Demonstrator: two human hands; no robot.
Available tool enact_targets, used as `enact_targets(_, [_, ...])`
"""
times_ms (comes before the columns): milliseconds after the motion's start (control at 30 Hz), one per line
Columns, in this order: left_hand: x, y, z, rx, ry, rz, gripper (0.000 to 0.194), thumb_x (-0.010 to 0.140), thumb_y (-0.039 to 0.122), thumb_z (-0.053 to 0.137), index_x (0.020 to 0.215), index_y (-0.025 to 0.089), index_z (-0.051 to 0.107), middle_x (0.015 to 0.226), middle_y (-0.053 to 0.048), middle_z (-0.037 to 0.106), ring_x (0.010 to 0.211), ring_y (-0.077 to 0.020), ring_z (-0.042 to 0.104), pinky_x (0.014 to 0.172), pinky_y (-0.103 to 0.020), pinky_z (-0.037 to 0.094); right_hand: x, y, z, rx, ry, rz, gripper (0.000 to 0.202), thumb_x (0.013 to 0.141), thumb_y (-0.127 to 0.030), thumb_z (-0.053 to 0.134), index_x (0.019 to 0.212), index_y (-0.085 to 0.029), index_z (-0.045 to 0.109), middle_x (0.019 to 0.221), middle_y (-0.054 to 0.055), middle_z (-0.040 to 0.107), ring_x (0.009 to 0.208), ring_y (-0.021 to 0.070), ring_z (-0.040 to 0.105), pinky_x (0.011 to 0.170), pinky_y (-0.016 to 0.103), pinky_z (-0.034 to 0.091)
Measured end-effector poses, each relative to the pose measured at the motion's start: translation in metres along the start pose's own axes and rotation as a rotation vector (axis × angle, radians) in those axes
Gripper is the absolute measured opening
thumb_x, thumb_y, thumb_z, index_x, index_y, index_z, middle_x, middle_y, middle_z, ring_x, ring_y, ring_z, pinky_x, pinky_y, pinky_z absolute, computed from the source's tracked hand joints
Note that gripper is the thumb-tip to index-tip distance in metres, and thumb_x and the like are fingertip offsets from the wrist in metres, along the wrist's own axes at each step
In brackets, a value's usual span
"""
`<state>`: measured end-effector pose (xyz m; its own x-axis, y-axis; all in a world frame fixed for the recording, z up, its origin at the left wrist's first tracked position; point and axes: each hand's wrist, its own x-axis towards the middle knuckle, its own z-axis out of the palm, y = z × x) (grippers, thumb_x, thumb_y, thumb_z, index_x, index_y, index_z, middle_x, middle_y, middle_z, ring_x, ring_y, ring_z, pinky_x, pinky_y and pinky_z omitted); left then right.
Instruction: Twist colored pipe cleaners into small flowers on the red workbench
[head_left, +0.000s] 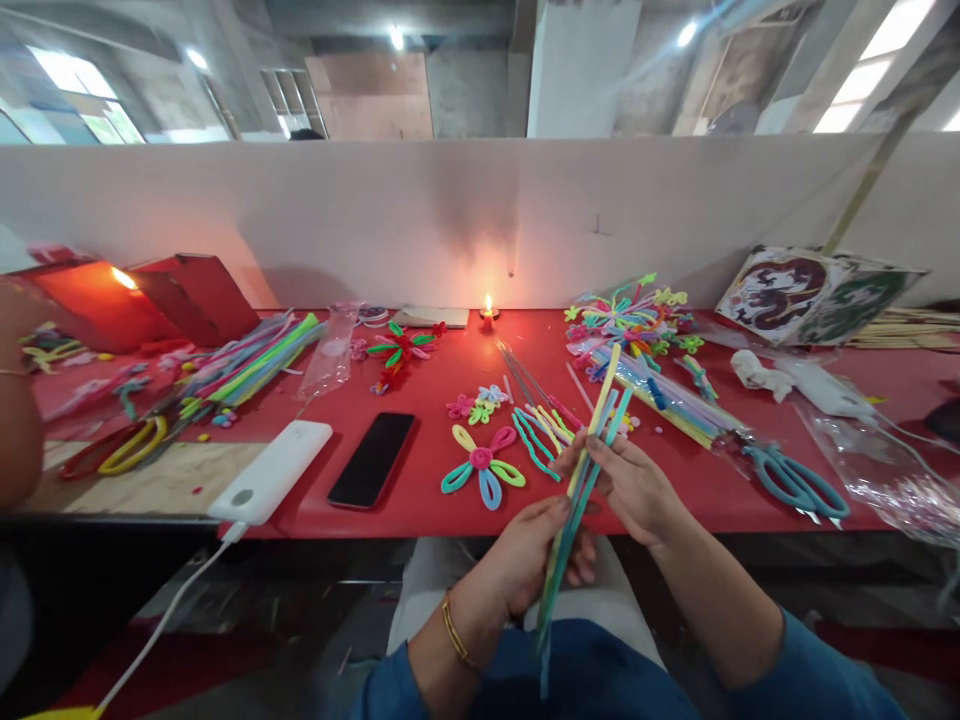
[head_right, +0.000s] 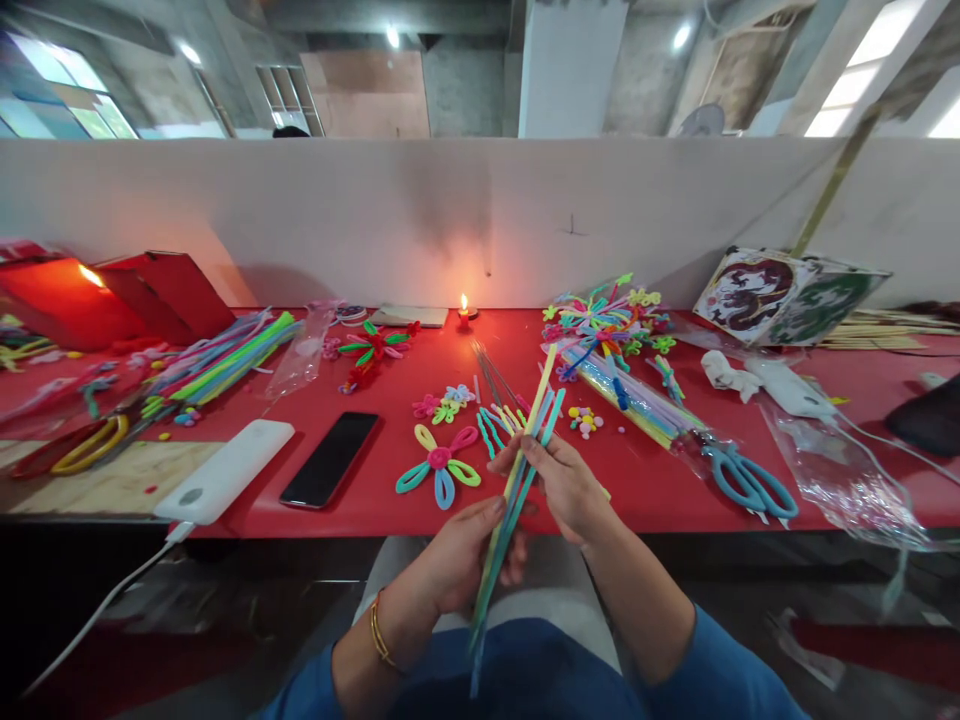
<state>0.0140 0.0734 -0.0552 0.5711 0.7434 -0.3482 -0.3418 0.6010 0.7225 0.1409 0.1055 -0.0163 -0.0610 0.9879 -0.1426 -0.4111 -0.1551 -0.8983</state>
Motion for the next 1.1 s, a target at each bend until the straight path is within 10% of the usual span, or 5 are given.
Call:
enact_targets(300, [-0.009, 0.003, -0.004, 0.206, -0.161, 0.025, 0.032, 0.073, 0.045, 0.057, 0.063, 0.015, 0.052, 0.041, 0.008, 0.034, 0.036, -0.0039, 0.024, 0.037, -0.02, 0.014, 0.012, -0.017, -0.009, 0.174, 0.025, 0.005, 0.022, 0.062, -0.036, 0.073, 0.071, -0.019, 0.063, 0.063, -0.001, 0.067, 0.062, 0.0156, 0.064, 0.066, 0.031, 0.053])
enact_targets(467, [-0.006, 0.013, -0.004, -0.035, 0.152, 0.298, 0.028, 0.072, 0.043, 0.059, 0.066, 0.017, 0.055, 0.049, 0.003, 0.053, 0.043, -0.0087, 0.047, 0.044, -0.022, 0.034, 0.007, -0.004, -0.012, 0.057, 0.018, -0.124, 0.033, 0.072, -0.049, 0.061, 0.095, -0.027, 0.059, 0.104, 0.001, 0.064, 0.093, 0.0176, 0.061, 0.079, 0.032, 0.048])
enact_targets(600, [-0.006, 0.031, -0.006, -0.248, 0.335, 0.586, 0.017, 0.07, 0.034, 0.064, 0.066, 0.018, 0.059, 0.079, -0.003, 0.068, 0.085, -0.0176, 0.061, 0.075, -0.027, 0.043, -0.017, 0.035, -0.007, -0.318, -0.058, -0.076, 0.033, 0.074, -0.049, 0.058, 0.092, -0.022, 0.059, 0.094, 0.005, 0.065, 0.093, 0.0201, 0.059, 0.083, 0.035, 0.044])
enact_targets(833, [-0.007, 0.048, -0.017, -0.419, 0.322, 0.683, 0.013, 0.079, 0.031, 0.056, 0.077, 0.02, 0.061, 0.09, -0.003, 0.07, 0.103, -0.0185, 0.058, 0.09, -0.033, 0.039, -0.047, 0.062, 0.001, -0.332, -0.179, 0.154, 0.042, 0.078, -0.053, 0.049, 0.104, -0.019, 0.052, 0.091, 0.007, 0.062, 0.069, 0.0159, 0.061, 0.053, 0.026, 0.047])
enact_targets(1100, [-0.007, 0.038, -0.011, -0.385, 0.228, 0.611, 0.015, 0.08, 0.031, 0.055, 0.076, 0.019, 0.063, 0.087, -0.005, 0.071, 0.102, -0.0201, 0.058, 0.089, -0.033, 0.042, -0.043, 0.058, 0.002, -0.734, -0.113, -0.129, 0.028, 0.083, -0.036, 0.043, 0.092, -0.018, 0.062, 0.068, 0.002, 0.06, 0.051, 0.011, 0.052, 0.047, 0.023, 0.042])
